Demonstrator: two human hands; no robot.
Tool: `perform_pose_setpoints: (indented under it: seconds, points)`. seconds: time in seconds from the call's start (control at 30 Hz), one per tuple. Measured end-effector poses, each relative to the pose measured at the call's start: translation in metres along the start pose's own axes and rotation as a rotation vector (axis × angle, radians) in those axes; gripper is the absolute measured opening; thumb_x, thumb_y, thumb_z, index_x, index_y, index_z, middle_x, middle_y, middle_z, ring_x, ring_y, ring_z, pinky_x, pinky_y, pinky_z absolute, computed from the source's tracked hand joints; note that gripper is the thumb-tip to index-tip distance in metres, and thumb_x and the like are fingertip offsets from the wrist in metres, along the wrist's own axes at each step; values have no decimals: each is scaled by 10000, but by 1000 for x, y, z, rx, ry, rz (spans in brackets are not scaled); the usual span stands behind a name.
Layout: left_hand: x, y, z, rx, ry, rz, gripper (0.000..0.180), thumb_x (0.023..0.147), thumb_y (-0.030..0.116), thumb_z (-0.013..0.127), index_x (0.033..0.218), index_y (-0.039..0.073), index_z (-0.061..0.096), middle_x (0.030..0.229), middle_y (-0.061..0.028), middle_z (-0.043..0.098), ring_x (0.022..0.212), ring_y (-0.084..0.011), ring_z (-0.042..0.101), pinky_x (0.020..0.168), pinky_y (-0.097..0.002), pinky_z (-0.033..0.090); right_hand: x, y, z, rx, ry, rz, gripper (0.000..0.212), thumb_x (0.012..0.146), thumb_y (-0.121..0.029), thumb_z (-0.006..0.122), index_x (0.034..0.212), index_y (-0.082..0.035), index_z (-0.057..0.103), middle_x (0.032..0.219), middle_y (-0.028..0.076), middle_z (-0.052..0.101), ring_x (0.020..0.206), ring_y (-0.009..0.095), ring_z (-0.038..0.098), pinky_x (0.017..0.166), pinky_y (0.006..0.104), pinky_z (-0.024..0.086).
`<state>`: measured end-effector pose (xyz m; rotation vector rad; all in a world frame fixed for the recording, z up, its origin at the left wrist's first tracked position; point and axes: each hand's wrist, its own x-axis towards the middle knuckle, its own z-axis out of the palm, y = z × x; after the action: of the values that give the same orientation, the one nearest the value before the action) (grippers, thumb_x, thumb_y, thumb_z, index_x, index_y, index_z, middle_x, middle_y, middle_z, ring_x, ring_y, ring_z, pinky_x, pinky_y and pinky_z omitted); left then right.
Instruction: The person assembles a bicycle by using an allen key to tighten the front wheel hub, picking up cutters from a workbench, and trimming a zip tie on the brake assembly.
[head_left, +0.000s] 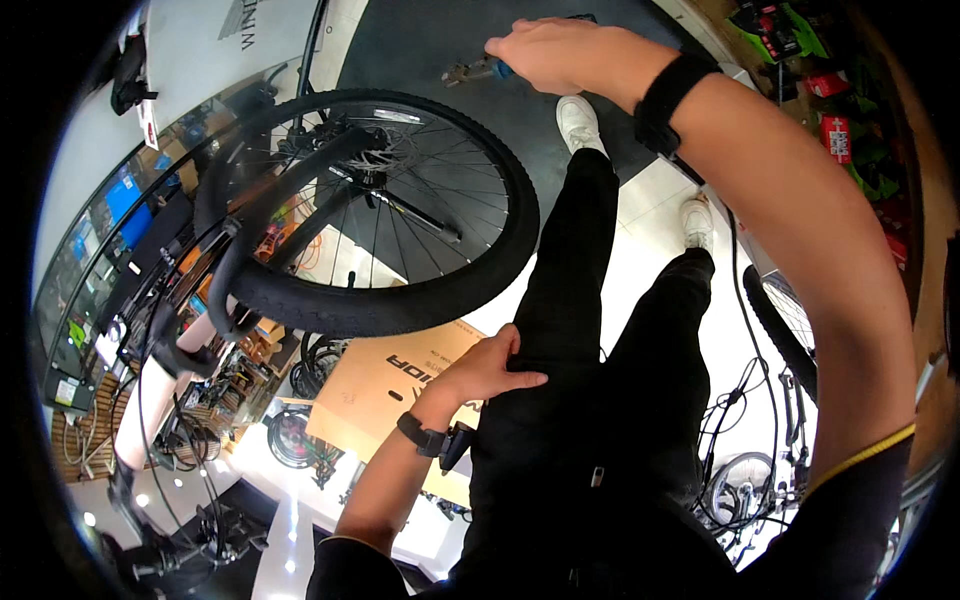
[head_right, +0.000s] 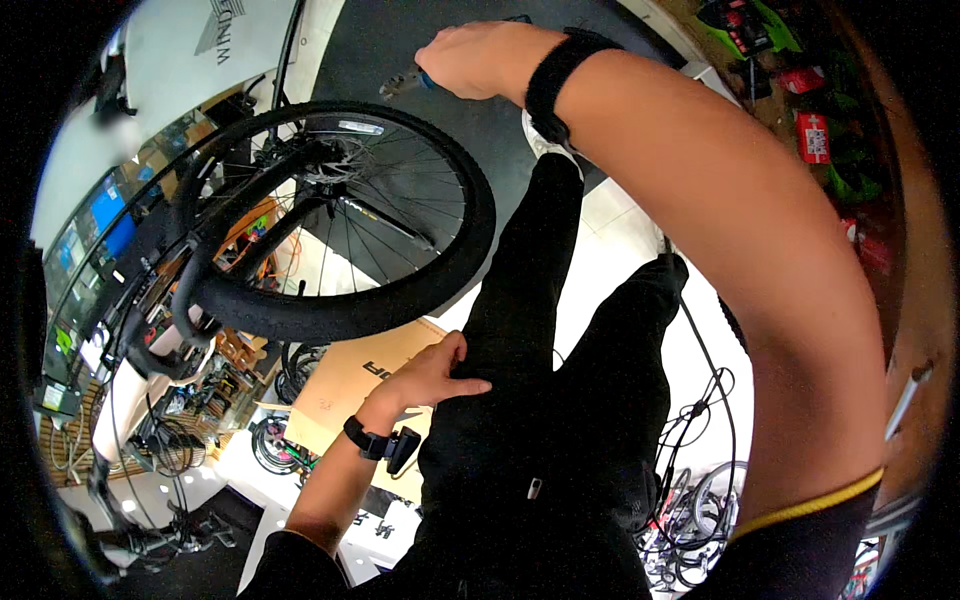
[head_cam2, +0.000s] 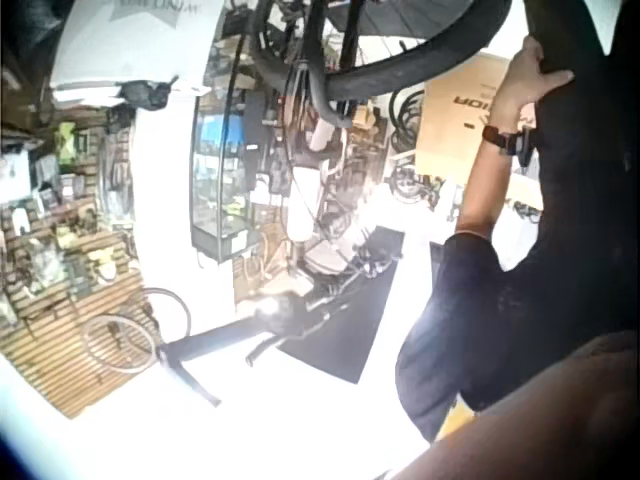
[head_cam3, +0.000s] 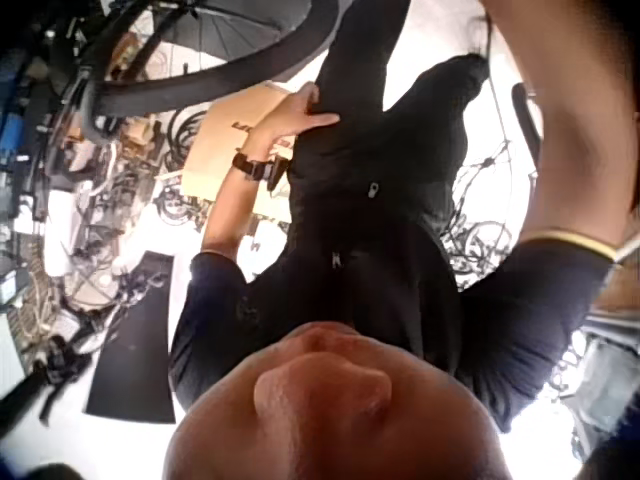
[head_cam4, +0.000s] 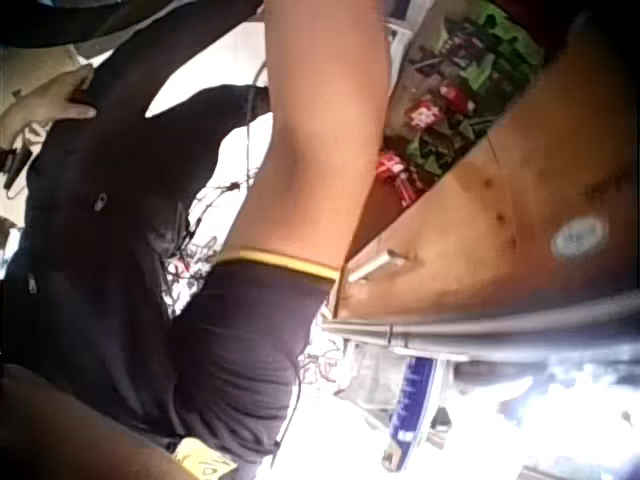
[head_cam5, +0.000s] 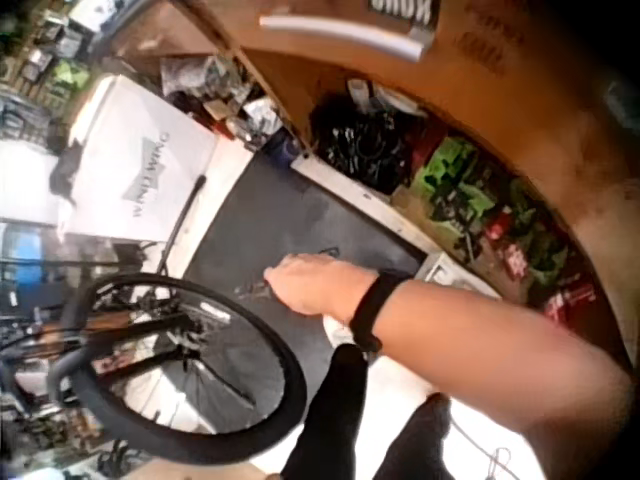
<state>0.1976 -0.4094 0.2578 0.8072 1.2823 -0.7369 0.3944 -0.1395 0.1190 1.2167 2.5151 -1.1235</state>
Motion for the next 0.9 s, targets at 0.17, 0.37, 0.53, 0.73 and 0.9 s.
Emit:
perform_pose_setpoints:
  seconds: [0.17,0.37,0.53,0.73,0.9]
  points:
    - [21,-28,-5,-64,1,90,588,665,448,840,809,55,428,659,-82,444,622,-209,458,567,-332,388,44,-8,59,-35,339,-126,312,816,-6,614,1123,-59,631,1094,167,645,986,366,643,773,450,550]
    - [24,-59,-21,-173,-19,160,567,663,424,859,821,74,441,694,-50,461,639,-154,462,544,-295,370,96,-53,25,141,-63,-202,355,965,-164,305,1218,32,459,1177,305,570,1136,424,554,944,474,457]
    - [37,-91,-15,-368,-67,213,502,712,359,856,800,121,423,742,48,313,663,-105,352,577,-252,321,166,-64,46,-42,-83,-296,289,915,-130,428,1046,44,618,1073,279,636,1045,394,615,944,436,465]
    - [36,-78,-31,-359,-77,115,535,622,418,896,757,78,505,700,11,451,647,-110,415,580,-259,357,220,-74,72,-112,-137,-388,246,884,-107,485,897,20,696,1000,240,674,982,371,648,943,412,468]
    - [52,-105,0,-365,-143,194,496,686,399,851,816,39,536,710,-36,463,664,-186,461,605,-342,399,265,-90,105,-310,-255,-271,199,733,-8,687,926,-48,717,955,154,693,891,351,670,656,442,557]
